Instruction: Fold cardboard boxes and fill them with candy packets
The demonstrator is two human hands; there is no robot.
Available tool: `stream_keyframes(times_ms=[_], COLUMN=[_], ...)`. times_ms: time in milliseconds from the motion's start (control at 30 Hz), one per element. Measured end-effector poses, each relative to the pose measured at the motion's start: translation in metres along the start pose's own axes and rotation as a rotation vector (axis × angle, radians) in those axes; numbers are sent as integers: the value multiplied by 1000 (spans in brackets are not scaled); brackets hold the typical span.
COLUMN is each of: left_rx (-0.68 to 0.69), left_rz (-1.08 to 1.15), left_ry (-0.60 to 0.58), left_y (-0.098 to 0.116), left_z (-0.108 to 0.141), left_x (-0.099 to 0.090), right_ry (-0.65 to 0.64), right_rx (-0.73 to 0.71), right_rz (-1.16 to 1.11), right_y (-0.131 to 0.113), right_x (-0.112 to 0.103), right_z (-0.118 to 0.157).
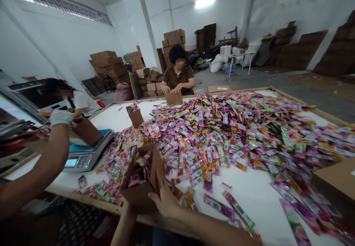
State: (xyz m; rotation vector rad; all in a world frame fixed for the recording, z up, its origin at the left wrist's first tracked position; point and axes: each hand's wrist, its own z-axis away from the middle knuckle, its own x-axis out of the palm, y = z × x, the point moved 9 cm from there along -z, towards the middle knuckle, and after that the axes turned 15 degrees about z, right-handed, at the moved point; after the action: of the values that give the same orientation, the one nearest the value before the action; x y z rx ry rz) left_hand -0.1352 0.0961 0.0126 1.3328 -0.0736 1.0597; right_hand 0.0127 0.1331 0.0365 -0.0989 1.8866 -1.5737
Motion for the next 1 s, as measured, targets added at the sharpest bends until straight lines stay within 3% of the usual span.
stream_keyframes(times_ms=[100, 167, 267, 333, 467, 567, 667, 733, 800, 867, 933, 1000], left_rx=[218, 411, 625, 703, 714, 701, 672, 638, 583, 536, 524, 520], left_rz=[29, -46, -229, -297, -345, -426, -494, -456, -375, -314, -317, -349], left_ry=[88, 149, 148, 102, 41, -2, -60, -62, -38, -17, -12, -15], left_y=[34, 53, 68, 75, 93, 104, 104, 102, 100, 101, 106, 113], left_z=[6, 13, 12, 4, -12, -12, -11, -13, -17, -22, -25, -27], left_x=[15, 23, 36, 42, 45, 45, 44, 43, 42, 45, 53, 59], right_ry=[-150, -243, -151, -85, -84, -32, 13, 26, 45, 73, 109, 111], right_rx=[-93, -89, 189, 322, 275, 204, 50, -119, -374, -565, -642, -685], right_rz=[197, 461, 953, 1116, 1134, 1117, 1090, 1073, 1083, 1136, 1206, 1255], right_y=[6, 22, 67, 85, 85, 50, -15, -70, -128, -169, -189, -192], right_x=[-4, -19, -80, -116, -144, -156, -154, -140, -117, -94, -75, -58], right_z=[-14, -19, -19, -14, -16, -36, -70, -93, -108, -115, -119, -122])
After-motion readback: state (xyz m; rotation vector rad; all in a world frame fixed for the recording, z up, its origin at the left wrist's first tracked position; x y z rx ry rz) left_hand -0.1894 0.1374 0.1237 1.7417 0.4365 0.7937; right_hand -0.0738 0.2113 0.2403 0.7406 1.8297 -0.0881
